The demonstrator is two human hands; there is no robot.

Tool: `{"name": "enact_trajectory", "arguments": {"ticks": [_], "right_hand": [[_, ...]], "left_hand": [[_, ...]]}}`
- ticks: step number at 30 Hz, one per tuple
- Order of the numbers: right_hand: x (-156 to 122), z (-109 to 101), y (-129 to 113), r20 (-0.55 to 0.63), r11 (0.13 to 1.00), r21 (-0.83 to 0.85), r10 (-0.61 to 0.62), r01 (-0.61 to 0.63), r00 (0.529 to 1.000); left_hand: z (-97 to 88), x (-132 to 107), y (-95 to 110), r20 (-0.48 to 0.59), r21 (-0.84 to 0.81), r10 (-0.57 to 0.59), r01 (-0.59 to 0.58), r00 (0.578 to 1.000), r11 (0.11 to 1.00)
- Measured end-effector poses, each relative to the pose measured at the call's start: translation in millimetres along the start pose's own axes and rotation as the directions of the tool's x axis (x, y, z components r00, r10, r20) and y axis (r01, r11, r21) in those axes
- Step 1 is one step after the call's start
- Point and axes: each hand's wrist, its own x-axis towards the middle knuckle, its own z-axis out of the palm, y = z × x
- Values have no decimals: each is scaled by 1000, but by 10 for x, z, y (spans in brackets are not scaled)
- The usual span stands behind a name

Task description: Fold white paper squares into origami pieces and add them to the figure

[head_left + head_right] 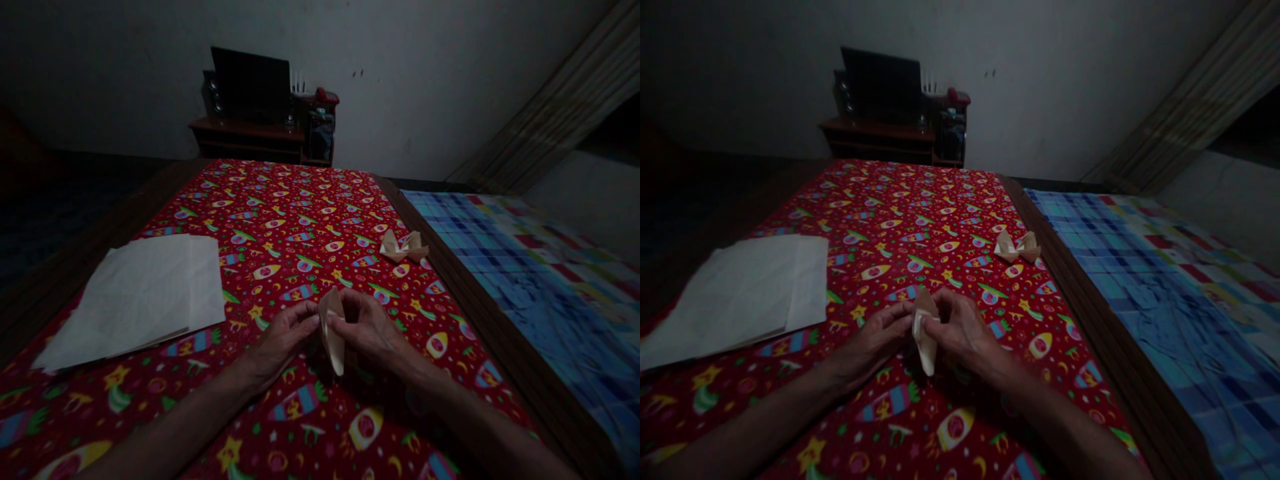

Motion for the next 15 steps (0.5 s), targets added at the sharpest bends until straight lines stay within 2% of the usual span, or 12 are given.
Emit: {"name": "enact_trajectory", "arguments": {"ticks": [2,5,11,15], "right_hand": [[-3,21,29,-26,998,-53,-31,29,999],[8,23,25,-25,1000,-12,-28,27,999],[31,-34,-16,68,994,101,35,-42,997],[15,-57,-26,114,999,51,13,-19,993]], "left_hand": [[-19,7,-16,-7,28,9,-9,1000,1000],[-45,17,-21,-14,27,7,-6,1000,1000],[-56,10,-7,2,51,-39,39,999,998],[-62,11,-8,17,102,-57,55,998,993]]}}
